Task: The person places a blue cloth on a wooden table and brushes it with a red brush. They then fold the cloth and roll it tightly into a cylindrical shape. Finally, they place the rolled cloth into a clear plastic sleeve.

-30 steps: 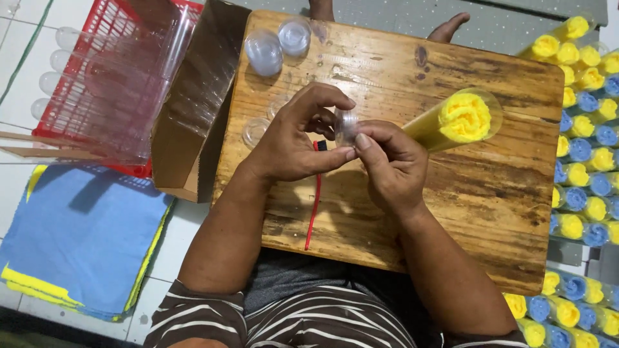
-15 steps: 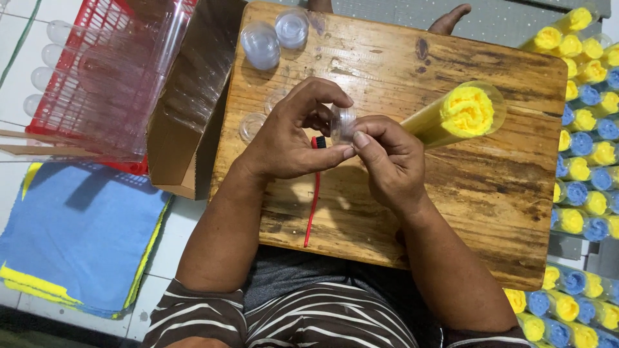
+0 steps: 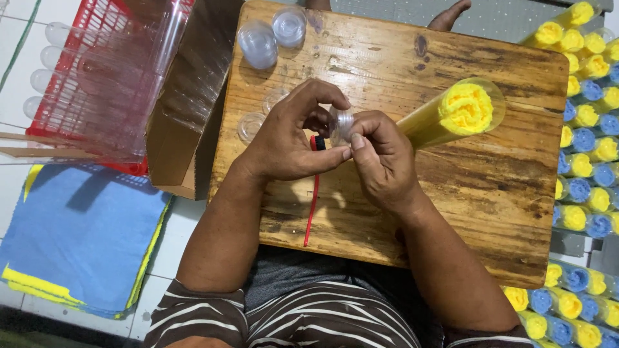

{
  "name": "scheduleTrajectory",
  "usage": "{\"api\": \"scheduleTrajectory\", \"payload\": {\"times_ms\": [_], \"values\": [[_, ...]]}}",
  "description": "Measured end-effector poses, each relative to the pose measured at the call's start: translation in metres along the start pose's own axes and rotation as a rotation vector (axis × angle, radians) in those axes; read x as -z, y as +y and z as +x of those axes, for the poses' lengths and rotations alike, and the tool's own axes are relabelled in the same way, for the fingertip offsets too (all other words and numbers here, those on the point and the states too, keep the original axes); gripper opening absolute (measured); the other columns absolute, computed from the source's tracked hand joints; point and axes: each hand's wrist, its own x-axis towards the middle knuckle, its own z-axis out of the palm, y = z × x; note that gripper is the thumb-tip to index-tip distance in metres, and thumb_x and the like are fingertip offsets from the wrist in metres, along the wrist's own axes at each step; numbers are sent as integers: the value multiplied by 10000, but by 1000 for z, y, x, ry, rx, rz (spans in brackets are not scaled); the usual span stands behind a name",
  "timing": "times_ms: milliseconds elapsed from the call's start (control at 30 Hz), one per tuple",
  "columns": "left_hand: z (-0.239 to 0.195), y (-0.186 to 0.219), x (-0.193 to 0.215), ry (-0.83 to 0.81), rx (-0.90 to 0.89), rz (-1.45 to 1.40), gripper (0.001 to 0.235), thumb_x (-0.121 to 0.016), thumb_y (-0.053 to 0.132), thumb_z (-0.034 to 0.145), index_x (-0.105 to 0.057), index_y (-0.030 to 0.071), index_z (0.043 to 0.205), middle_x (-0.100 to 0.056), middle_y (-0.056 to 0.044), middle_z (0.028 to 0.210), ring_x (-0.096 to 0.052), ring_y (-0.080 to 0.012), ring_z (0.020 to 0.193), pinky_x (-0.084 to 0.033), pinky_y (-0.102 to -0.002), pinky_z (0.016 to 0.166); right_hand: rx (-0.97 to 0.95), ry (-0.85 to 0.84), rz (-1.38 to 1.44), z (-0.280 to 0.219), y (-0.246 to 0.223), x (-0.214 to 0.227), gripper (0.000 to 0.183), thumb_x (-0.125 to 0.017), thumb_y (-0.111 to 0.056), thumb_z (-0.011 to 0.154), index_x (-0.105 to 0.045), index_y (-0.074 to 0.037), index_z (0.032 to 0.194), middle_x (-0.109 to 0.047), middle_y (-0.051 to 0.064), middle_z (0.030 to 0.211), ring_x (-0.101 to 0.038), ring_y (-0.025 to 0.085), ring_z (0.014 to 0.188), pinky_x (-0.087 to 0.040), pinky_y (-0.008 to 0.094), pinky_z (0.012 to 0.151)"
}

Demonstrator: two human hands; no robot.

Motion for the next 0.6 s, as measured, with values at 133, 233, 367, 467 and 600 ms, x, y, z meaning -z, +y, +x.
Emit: {"api": "scheduleTrajectory", "payload": {"times_ms": [133,233,367,467,600], "values": [[0,-4,-1,-5,-5,-30,512,-895,155,796,-599,133,1213,-580,-111,1108,-746,-286,853,-636,-424,772,34,-22,-42,0,3,1,125,-509,-51,1045,-566,26,965,-592,159,938,-586,196,830,-526,356,764],[0,-6,-1,-10,-6,-72,507,-890,131,792,-596,109,1205,-562,-128,1074,-756,-306,854,-638,-434,759,52,-48,-93,-1,5,3,131,-499,-61,1047,-559,12,956,-590,157,945,-562,213,859,-502,368,782],[0,-8,-2,-25,-10,-130,503,-880,116,786,-599,79,1202,-529,-118,1049,-762,-307,852,-639,-426,747,39,-54,-77,-1,3,3,120,-487,-74,1043,-548,-8,963,-587,144,954,-542,196,864,-486,359,789],[0,-11,-3,-34,-20,-177,503,-877,101,785,-601,52,1202,-504,-105,1039,-767,-304,853,-639,-412,739,29,-50,-45,-3,3,4,125,-479,-86,1045,-541,-19,960,-581,132,951,-526,185,850,-479,342,777],[1,-13,-3,-45,-30,-237,504,-880,90,785,-595,26,1195,-495,-102,1032,-766,-318,860,-639,-415,729,27,-33,-20,-5,5,2,128,-475,-100,1045,-539,-21,967,-576,125,954,-520,179,858,-477,340,781]]}}
